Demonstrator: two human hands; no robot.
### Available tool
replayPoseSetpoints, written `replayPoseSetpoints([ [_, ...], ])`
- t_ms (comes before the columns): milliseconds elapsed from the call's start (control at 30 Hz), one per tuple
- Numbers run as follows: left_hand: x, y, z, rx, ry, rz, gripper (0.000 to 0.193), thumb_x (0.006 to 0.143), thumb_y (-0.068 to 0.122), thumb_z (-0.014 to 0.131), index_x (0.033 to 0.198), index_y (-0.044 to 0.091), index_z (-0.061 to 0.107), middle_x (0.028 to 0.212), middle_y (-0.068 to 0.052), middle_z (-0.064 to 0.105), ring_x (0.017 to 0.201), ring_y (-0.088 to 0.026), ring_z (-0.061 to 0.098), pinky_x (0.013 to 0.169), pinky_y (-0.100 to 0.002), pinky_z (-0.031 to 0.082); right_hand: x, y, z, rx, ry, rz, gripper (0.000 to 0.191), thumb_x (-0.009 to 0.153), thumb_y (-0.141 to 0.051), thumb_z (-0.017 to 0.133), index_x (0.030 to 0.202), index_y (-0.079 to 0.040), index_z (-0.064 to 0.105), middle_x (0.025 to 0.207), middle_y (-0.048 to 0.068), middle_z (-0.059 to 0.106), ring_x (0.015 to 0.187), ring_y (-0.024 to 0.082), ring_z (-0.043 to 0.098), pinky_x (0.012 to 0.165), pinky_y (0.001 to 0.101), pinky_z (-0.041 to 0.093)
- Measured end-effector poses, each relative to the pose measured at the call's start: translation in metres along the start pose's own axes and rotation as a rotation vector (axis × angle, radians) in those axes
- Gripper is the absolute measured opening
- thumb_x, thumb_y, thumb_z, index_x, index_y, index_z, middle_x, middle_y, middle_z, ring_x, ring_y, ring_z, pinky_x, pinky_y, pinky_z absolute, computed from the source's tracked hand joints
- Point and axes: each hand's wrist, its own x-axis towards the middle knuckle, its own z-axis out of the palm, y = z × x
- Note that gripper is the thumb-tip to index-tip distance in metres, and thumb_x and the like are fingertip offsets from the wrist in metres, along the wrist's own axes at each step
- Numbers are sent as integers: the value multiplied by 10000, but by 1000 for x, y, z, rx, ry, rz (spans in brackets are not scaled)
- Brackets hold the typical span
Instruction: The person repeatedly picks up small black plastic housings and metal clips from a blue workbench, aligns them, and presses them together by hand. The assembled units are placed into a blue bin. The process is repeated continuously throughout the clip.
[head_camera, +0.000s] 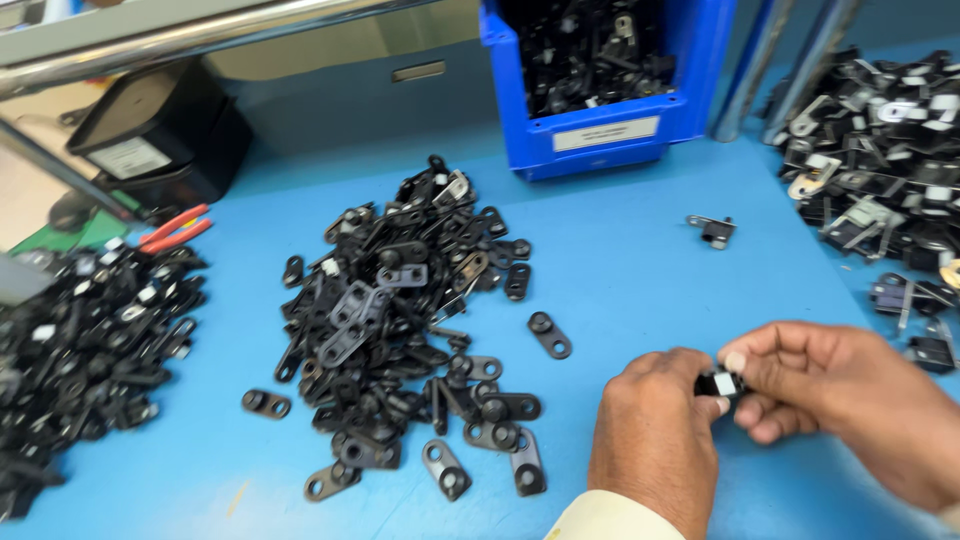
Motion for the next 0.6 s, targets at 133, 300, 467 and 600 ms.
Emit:
replayPoseSetpoints([
  [133,-6,-10,-7,-9,132,-169,416,852,36,747,1258,61,661,1198,-127,701,1010,-309,716,881,-395,569,47,-63,4,-101,-80,-199,252,989,-135,717,1167,43,711,917,247,768,728,294,728,671,420,610],
  [300,-12,-13,-13,74,102,-197,286,868,2,710,1149,53,718,1129,-147,729,1024,-332,706,865,-416,558,114,-181,18,101,-33,-740,284,972,-103,672,1250,-64,628,1136,81,735,1000,201,749,856,338,641],
  [467,-9,-22,-33,49,336,-272,213,844,1,694,1047,51,732,1019,-135,750,971,-288,726,861,-383,570,123,-132,-11,-389,287,-751,235,1027,-111,695,1236,-6,688,1113,167,705,965,263,691,751,429,596],
  [600,4,-31,-60,91,434,-307,175,856,15,666,1012,61,731,1003,-114,754,928,-266,746,788,-380,595,124,-80,-25,-1161,383,-854,349,918,-268,758,1263,-217,750,1061,96,766,846,231,719,780,373,595],
])
